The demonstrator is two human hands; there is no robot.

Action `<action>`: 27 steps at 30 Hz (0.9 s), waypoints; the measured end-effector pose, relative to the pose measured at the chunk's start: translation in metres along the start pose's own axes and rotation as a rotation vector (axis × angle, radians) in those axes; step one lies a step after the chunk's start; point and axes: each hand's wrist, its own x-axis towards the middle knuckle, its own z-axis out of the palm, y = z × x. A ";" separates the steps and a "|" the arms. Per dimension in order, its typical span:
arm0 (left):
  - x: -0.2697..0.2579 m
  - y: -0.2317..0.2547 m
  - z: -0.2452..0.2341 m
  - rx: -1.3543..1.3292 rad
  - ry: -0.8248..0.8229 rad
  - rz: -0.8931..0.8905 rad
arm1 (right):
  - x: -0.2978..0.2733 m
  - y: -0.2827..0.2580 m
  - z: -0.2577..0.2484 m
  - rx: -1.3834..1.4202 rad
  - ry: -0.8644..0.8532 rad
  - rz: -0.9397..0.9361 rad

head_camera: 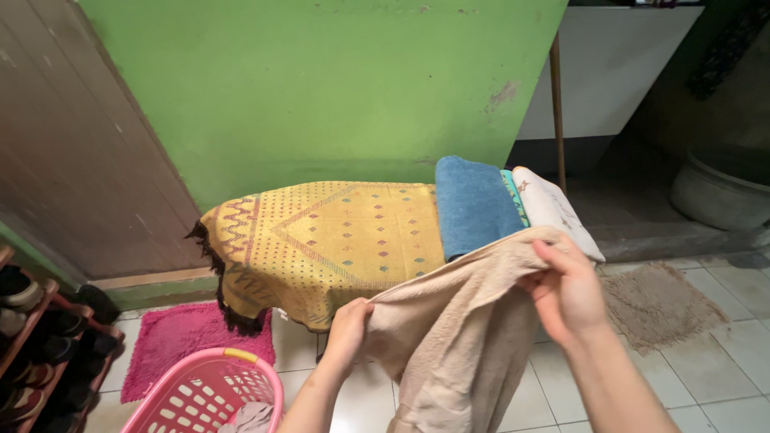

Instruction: The person folds several towels one by one on a small bench. They retrieve towels from a pink laundry basket, unfold and smooth each towel, then fold it neatly and place it on a growing stack on the bench.

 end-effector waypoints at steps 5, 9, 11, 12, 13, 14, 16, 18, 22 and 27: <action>-0.017 0.029 -0.013 -0.229 -0.134 -0.163 | 0.011 -0.010 -0.023 0.040 0.075 0.011; -0.033 0.063 -0.039 -0.043 -0.423 -0.067 | 0.020 -0.018 -0.045 0.099 0.109 -0.061; -0.036 0.074 -0.051 0.098 -0.475 -0.051 | 0.022 -0.019 -0.052 0.132 0.110 -0.084; -0.037 0.076 -0.051 0.161 -0.433 -0.048 | 0.023 -0.018 -0.053 0.129 0.102 -0.086; -0.038 0.078 -0.050 0.225 -0.390 -0.044 | 0.023 -0.016 -0.052 0.126 0.093 -0.089; -0.039 0.079 -0.048 0.289 -0.349 -0.041 | 0.023 -0.015 -0.049 0.123 0.086 -0.093; -0.043 0.076 -0.032 0.490 -0.104 0.180 | 0.019 -0.011 -0.038 0.068 0.068 -0.063; -0.048 0.073 -0.010 0.578 0.045 0.272 | 0.012 -0.008 -0.023 0.009 0.052 -0.055; -0.069 0.070 0.031 0.477 -0.044 0.658 | -0.003 -0.007 0.009 -0.098 0.013 -0.083; -0.087 0.075 0.075 0.540 -0.157 0.448 | -0.018 -0.002 0.038 -0.138 -0.048 -0.078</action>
